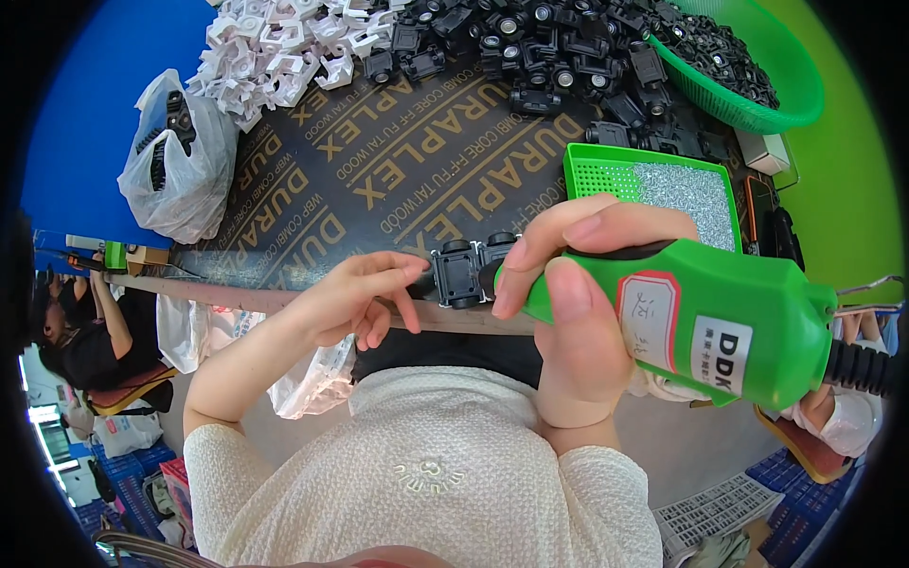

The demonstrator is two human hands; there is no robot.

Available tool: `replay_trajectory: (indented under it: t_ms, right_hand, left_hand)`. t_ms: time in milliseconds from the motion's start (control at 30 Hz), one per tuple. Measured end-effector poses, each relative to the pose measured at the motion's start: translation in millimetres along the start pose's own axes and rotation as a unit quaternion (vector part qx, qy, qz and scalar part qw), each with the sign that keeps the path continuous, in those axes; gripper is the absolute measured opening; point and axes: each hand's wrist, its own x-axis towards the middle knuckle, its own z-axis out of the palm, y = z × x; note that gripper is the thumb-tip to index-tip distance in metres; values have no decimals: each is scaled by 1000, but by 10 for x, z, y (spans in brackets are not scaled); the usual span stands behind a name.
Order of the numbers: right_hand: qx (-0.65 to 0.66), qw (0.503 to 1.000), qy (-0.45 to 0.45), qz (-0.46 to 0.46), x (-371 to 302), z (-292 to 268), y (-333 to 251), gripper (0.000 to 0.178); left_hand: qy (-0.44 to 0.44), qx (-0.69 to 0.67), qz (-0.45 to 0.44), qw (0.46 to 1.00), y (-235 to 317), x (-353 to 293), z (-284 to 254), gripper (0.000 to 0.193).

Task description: Assembling small electronic cooling fans into plastic housings using an electric screwdriver.

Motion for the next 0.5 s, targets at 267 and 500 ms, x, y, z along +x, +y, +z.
replay_trajectory:
  t_ms: [267,500]
  right_hand:
    - [22,999,43,-1,5,28,-12,25]
    - [8,999,35,2,1,15,-18,26]
  left_hand:
    - [-77,-79,-47,993,-3,8,-36,55]
    - [-91,-98,-46,990,-2,-40,-62,49]
